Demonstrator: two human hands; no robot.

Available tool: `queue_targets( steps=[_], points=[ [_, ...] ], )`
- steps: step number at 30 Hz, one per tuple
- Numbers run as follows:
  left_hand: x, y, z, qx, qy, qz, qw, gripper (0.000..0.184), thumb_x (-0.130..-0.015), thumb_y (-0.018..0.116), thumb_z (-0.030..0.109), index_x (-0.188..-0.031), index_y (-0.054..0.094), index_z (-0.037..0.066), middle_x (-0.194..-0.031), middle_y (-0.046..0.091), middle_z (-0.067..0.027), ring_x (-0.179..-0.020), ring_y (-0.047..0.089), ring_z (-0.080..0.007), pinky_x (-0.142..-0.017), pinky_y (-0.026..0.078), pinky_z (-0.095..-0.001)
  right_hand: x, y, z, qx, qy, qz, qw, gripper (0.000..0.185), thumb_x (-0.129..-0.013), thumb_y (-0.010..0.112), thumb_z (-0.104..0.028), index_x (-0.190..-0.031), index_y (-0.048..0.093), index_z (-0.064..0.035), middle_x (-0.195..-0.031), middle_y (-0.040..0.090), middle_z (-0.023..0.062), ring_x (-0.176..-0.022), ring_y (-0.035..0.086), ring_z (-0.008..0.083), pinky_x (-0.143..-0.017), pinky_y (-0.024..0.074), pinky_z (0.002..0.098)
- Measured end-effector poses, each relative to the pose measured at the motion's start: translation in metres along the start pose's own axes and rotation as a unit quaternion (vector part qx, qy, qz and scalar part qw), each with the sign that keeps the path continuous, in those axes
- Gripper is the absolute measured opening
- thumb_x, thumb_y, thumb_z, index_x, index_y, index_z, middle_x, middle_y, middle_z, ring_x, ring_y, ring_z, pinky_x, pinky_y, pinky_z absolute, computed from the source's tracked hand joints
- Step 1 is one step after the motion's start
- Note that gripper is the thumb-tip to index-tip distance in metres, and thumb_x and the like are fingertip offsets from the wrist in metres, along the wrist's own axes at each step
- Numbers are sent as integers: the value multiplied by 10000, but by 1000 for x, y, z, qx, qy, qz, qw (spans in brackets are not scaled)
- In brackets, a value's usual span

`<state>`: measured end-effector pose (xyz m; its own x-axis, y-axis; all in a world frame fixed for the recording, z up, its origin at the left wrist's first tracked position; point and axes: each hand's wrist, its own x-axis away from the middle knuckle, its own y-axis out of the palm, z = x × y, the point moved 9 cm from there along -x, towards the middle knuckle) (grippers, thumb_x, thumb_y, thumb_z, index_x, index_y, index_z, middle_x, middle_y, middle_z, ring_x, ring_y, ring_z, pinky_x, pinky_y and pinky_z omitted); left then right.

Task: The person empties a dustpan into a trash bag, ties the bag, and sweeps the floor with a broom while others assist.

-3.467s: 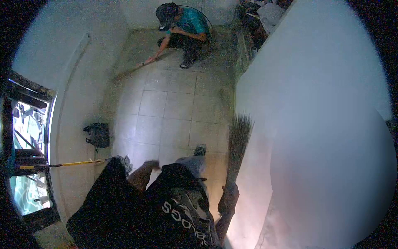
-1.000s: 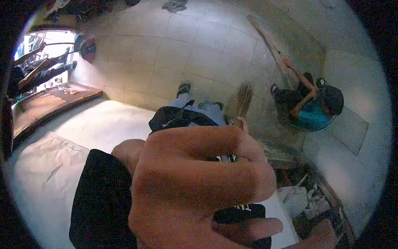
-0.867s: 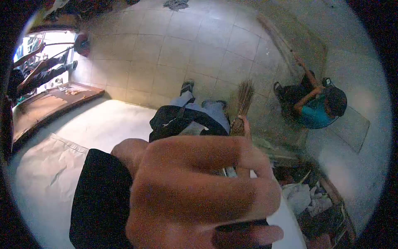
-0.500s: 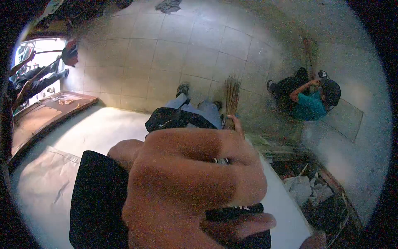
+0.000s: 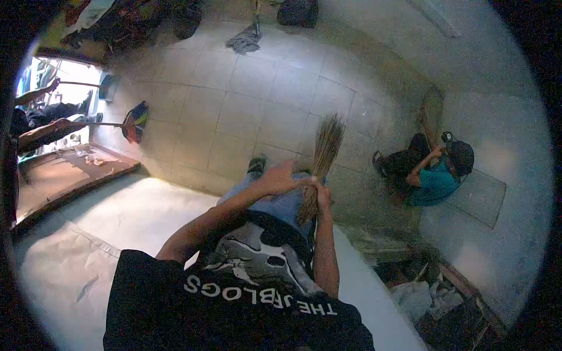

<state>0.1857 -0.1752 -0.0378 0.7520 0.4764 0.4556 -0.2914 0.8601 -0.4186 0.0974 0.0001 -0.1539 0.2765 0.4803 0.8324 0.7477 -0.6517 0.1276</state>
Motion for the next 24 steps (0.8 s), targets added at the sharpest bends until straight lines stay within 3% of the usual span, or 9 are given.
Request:
queue_targets(
  steps=[2, 3, 6, 9, 11, 14, 18, 22, 24],
  points=[
    [-21, 43, -29, 108, -59, -108, 986, 726, -741, 618, 620, -1156, 575, 25, -1004, 638, -180, -891, 630, -266, -785, 495, -363, -30, -9, -27, 2, -165, 60, 984, 416, -807, 634, -326, -1030, 618, 25, -801, 672, 91, -686, 629, 188, -650, 507, 318],
    [-27, 67, -36, 218, -117, -208, 946, 717, -728, 652, 593, -1151, 576, 19, -994, 640, -166, -888, 621, -252, -789, 489, -355, -50, -4, -37, 0, -164, 57, 985, 416, -807, 634, -326, -1030, 618, 25, -801, 672, 91, -686, 629, 188, -650, 507, 318],
    [-57, 81, -37, 289, -138, -236, 918, 648, -701, 720, 486, -1132, 584, 22, -987, 638, -118, -885, 602, -228, -788, 484, -346, -90, -9, -37, 12, -108, 99, 989, 407, -782, 670, -312, -1005, 624, 26, -807, 667, 105, -741, 628, 208, -697, 498, 328],
    [-107, 95, -48, 293, -125, -227, 920, 590, -661, 756, 309, -1110, 558, -19, -962, 625, -130, -881, 598, -235, -784, 473, -368, -97, 15, -108, 331, -470, 32, 818, 400, -763, 697, -305, -971, 633, 30, -802, 656, 111, -784, 620, 217, -749, 477, 335],
    [-149, 104, -53, 244, -132, -186, 943, 590, -666, 735, 293, -1125, 541, -24, -977, 623, -148, -904, 599, -266, -800, 471, -387, -179, -19, -71, 20, -58, 14, 998, 425, -758, 709, -332, -975, 624, 23, -872, 645, 105, -814, 611, 228, -787, 459, 342],
    [-243, 152, -128, 168, -162, -92, 968, 566, -672, 696, 254, -1134, 519, -20, -999, 615, -188, -953, 594, -325, -836, 463, -423, -278, -40, -100, -29, -74, -19, 997, 244, -798, 686, -183, -876, 620, 38, -823, 638, 81, -706, 628, 197, -651, 499, 345],
    [-364, 204, -206, 135, -215, -52, 966, 567, -699, 683, 324, -1160, 525, 34, -1084, 601, -216, -972, 595, -384, -839, 470, -460, -435, -92, -96, 131, -72, 182, 972, 252, -759, 706, -140, -916, 604, 29, -801, 627, 111, -578, 592, 184, -575, 486, 355],
    [-494, 210, -261, 91, -175, -42, 980, 610, -698, 693, 368, -1164, 499, 26, -1064, 606, -213, -965, 593, -394, -831, 476, -468, -594, -139, -107, 328, -164, 292, 883, 450, -722, 699, -164, -1087, 551, 53, -916, 635, 161, -790, 615, 255, -736, 472, 365],
    [-552, 219, -305, 94, -129, -20, 987, 587, -683, 704, 315, -1142, 502, 10, -1066, 607, -205, -964, 597, -382, -842, 482, -453, -657, -137, -109, 299, -181, 257, 901, 458, -699, 697, -225, -1021, 571, 77, -948, 642, 207, -863, 619, 345, -789, 464, 419]
  ],
)
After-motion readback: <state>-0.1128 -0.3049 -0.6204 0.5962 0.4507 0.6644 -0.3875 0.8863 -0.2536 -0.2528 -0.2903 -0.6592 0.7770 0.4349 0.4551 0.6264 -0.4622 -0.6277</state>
